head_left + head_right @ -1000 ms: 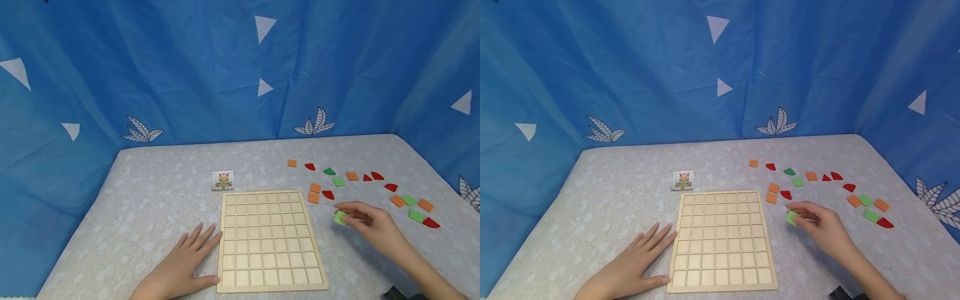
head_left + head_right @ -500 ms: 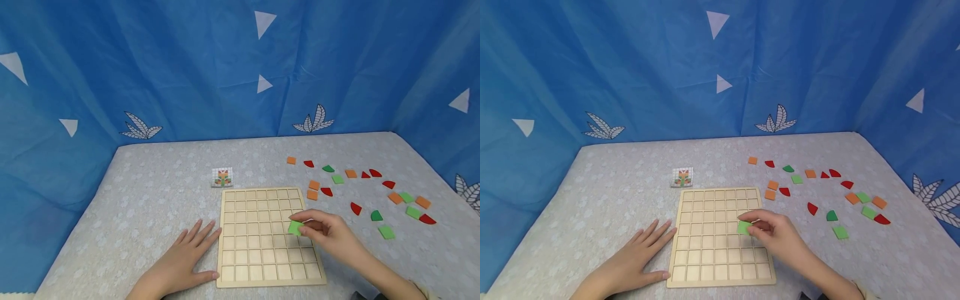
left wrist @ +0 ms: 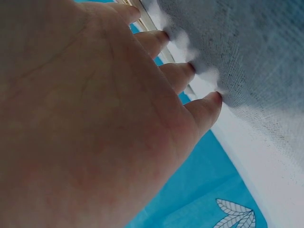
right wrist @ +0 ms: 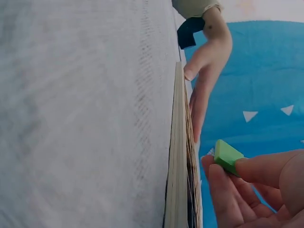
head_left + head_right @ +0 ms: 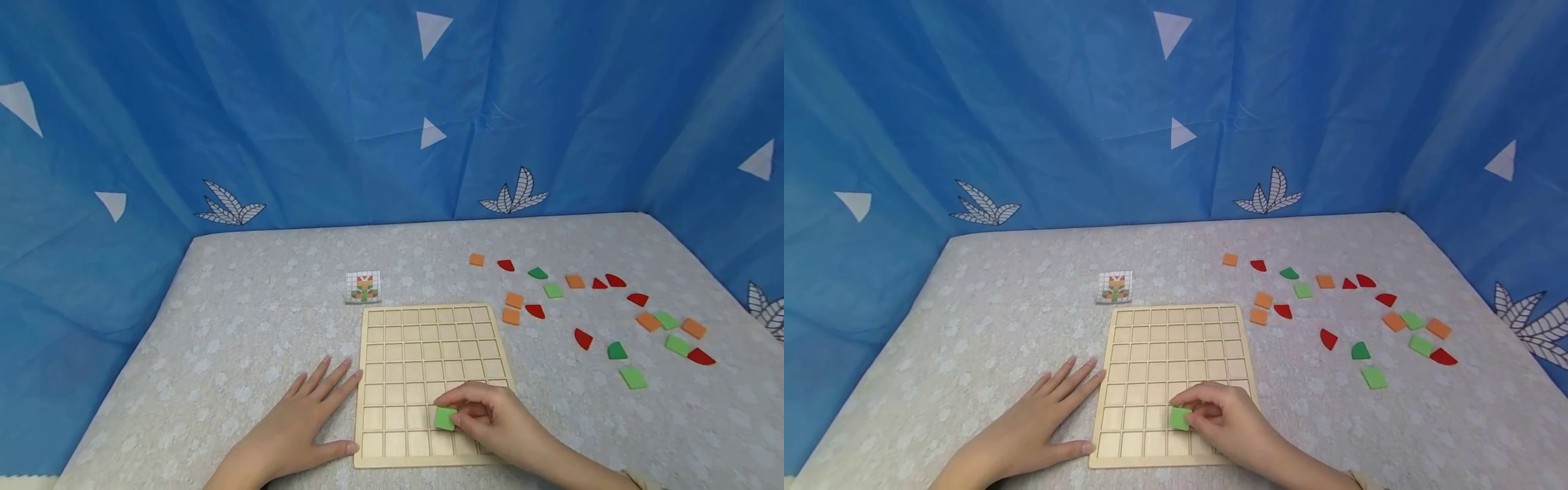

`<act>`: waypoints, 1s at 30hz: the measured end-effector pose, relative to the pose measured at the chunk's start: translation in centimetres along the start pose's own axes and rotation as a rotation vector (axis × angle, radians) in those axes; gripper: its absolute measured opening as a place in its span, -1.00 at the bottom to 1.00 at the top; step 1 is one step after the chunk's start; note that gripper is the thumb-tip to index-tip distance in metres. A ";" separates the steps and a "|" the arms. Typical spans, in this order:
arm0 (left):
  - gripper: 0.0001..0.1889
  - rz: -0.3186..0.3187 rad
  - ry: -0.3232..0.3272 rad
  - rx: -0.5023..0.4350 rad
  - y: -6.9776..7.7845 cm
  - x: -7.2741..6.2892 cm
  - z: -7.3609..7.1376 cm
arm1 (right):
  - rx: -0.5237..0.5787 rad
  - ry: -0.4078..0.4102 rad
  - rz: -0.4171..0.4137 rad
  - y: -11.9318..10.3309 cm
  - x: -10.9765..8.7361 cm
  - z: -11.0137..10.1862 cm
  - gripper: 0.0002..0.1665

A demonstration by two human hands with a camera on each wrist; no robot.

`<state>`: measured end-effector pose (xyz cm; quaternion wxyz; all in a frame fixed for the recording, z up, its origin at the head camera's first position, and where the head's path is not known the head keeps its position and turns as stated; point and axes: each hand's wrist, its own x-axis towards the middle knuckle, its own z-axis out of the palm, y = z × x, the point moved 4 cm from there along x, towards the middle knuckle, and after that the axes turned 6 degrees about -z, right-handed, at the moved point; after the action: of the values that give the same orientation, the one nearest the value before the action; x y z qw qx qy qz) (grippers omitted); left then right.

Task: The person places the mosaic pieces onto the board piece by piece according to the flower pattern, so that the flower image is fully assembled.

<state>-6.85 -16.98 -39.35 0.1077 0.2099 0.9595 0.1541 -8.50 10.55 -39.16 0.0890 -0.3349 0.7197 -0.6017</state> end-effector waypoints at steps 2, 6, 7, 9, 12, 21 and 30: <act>-0.07 -0.008 -0.004 0.010 -0.1 0.1 0.1 | -0.015 -0.001 -0.004 0.1 -0.1 0.1 -0.75; -0.06 -0.022 -0.009 0.025 -0.2 0.1 0.2 | -0.046 -0.009 -0.029 0.3 -0.1 0.3 -0.77; -0.06 -0.024 -0.009 0.026 -0.2 0.1 0.2 | -0.055 -0.010 -0.039 0.4 -0.2 0.4 -0.77; -0.06 -0.026 -0.008 0.020 -0.2 0.1 0.2 | -0.079 -0.010 -0.067 0.6 -0.2 0.6 -0.77; -0.06 -0.027 -0.006 0.014 -0.3 0.1 0.1 | -0.125 -0.007 -0.109 0.7 -0.3 0.8 -0.75; -0.06 -0.015 0.003 -0.001 -0.2 0.1 -0.1 | -0.213 -0.016 -0.164 0.7 -0.4 0.8 -0.73; -0.06 -0.006 0.002 -0.009 0.0 0.1 -0.1 | -0.339 -0.013 -0.261 0.5 -0.6 1.2 -0.72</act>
<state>-6.98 -16.98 -39.33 0.1083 0.2062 0.9595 0.1585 -7.59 9.95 -40.10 -0.0429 -0.4393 0.7605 -0.4762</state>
